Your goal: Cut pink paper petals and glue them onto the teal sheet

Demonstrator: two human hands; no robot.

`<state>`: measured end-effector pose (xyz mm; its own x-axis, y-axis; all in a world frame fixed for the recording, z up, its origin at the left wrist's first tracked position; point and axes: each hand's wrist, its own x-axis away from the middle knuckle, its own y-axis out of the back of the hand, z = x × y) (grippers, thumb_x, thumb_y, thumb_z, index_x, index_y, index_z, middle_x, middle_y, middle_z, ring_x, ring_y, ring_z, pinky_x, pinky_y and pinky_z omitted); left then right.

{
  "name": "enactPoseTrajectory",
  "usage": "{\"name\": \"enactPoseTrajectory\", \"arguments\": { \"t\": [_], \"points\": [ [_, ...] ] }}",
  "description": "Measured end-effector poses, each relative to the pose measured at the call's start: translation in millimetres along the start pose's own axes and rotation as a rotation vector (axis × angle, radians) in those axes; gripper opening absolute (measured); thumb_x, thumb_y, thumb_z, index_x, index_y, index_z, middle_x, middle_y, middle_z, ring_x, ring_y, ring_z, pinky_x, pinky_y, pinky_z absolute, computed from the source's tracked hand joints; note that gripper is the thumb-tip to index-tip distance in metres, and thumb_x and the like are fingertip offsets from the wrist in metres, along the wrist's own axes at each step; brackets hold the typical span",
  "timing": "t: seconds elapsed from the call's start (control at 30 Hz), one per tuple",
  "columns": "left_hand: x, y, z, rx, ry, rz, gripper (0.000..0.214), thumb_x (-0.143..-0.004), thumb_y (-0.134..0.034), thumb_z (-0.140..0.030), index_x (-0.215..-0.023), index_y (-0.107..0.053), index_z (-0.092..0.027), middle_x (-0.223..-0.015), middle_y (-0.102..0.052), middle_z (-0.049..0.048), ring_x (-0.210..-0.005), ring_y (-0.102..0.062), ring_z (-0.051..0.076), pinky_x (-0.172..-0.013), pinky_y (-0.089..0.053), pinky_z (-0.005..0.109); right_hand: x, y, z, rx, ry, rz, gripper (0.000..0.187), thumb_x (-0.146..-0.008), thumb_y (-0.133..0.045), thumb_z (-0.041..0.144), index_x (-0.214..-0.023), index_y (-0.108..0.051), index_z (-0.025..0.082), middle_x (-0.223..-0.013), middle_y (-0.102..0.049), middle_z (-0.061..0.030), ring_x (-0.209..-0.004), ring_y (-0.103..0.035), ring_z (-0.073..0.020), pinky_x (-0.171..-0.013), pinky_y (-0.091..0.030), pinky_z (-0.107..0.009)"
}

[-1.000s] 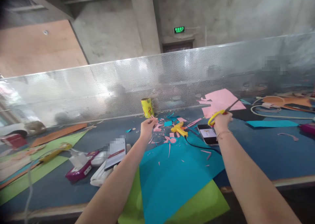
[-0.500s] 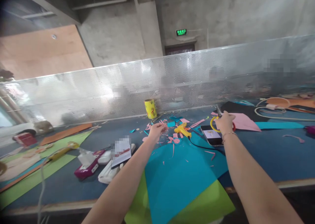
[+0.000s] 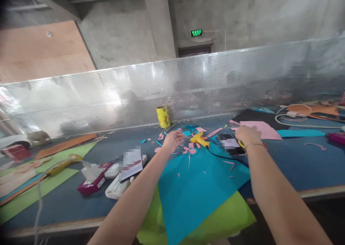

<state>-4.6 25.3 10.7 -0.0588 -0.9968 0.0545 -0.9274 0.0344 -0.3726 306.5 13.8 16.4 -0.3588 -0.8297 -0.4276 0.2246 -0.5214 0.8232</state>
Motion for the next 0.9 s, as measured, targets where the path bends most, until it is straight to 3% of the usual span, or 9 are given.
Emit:
{"name": "enactPoseTrajectory", "arguments": {
  "t": [0.03,0.07,0.17,0.27,0.37,0.47,0.67,0.77,0.9],
  "points": [
    [0,0.2,1,-0.02,-0.027,-0.013,0.004,-0.073,-0.05,-0.018,-0.076,-0.053,-0.015,-0.066,-0.059,0.0035,-0.064,-0.062,0.012,-0.065,-0.049,0.027,8,3,15,0.044,0.047,-0.009,0.01,-0.067,-0.057,0.022,-0.066,-0.063,0.015,-0.074,-0.062,-0.0165,-0.082,-0.056,-0.032,-0.07,-0.039,-0.044],
    [0,0.6,3,-0.051,-0.057,-0.023,0.003,-0.072,-0.053,-0.016,-0.074,-0.052,-0.015,-0.065,-0.058,0.0027,-0.062,-0.061,0.012,-0.065,-0.049,0.027,17,3,33,0.004,0.204,0.032,0.013,-0.071,-0.054,0.025,-0.07,-0.064,0.015,-0.077,-0.063,-0.0145,-0.082,-0.057,-0.0286,-0.072,-0.04,-0.04],
    [-2,3.6,8,-0.161,-0.135,-0.026,0.015,-0.064,-0.061,-0.006,-0.074,-0.052,-0.014,-0.065,-0.059,0.0014,-0.06,-0.06,0.011,-0.061,-0.048,0.025,50,-7,89,-0.263,0.584,0.253,0.016,-0.076,-0.051,0.027,-0.075,-0.063,0.017,-0.082,-0.065,-0.0082,-0.077,-0.059,-0.0187,-0.069,-0.042,-0.029],
    [-4,7.0,11,-0.209,-0.178,-0.018,0.024,-0.059,-0.063,0.0,-0.076,-0.052,-0.013,-0.068,-0.06,0.0018,-0.061,-0.06,0.011,-0.057,-0.046,0.023,78,-30,124,-0.241,0.762,0.351,0.016,-0.077,-0.052,0.026,-0.068,-0.06,0.016,-0.074,-0.064,-0.0068,-0.07,-0.057,-0.0167,-0.062,-0.039,-0.026],
    [-6,8.3,12,-0.224,-0.186,-0.012,0.028,-0.056,-0.066,-0.001,-0.078,-0.053,-0.013,-0.072,-0.06,0.0026,-0.063,-0.061,0.012,-0.056,-0.046,0.023,90,-47,131,-0.168,0.761,0.362,0.01,-0.077,-0.052,0.023,-0.074,-0.058,0.016,-0.078,-0.064,-0.0074,-0.07,-0.057,-0.0164,-0.06,-0.037,-0.025],
    [-7,7.3,11,-0.235,-0.196,-0.004,0.036,-0.054,-0.069,-0.002,-0.085,-0.053,-0.013,-0.079,-0.061,0.0038,-0.064,-0.061,0.012,-0.056,-0.046,0.022,89,-50,126,-0.122,0.756,0.368,0.011,-0.078,-0.052,0.022,-0.069,-0.055,0.017,-0.075,-0.062,-0.0068,-0.069,-0.057,-0.0161,-0.058,-0.034,-0.024],
    [-6,4.4,8,-0.247,-0.214,0.018,0.045,-0.055,-0.073,-0.007,-0.095,-0.054,-0.012,-0.079,-0.063,0.0049,-0.061,-0.059,0.01,-0.053,-0.045,0.02,70,-37,114,-0.128,0.64,0.31,0.021,-0.078,-0.048,0.024,-0.058,-0.051,0.017,-0.062,-0.058,-0.0049,-0.057,-0.052,-0.0143,-0.052,-0.029,-0.024],
    [-3,3.2,8,-0.23,-0.185,0.073,0.041,-0.056,-0.072,-0.007,-0.093,-0.055,-0.011,-0.07,-0.062,0.0029,-0.061,-0.06,0.01,-0.052,-0.044,0.019,64,-29,104,-0.099,0.537,0.335,0.024,-0.078,-0.049,0.028,-0.057,-0.051,0.017,-0.06,-0.058,-0.005,-0.054,-0.05,-0.0139,-0.05,-0.027,-0.024],
    [1,0.4,7,-0.21,-0.143,0.128,0.031,-0.057,-0.07,-0.004,-0.084,-0.056,-0.011,-0.065,-0.061,0.0005,-0.06,-0.062,0.01,-0.055,-0.046,0.019,60,-20,97,-0.05,0.497,0.403,0.017,-0.074,-0.05,0.021,-0.057,-0.053,0.017,-0.063,-0.061,-0.0063,-0.058,-0.053,-0.0157,-0.051,-0.028,-0.024]
  ]
}}
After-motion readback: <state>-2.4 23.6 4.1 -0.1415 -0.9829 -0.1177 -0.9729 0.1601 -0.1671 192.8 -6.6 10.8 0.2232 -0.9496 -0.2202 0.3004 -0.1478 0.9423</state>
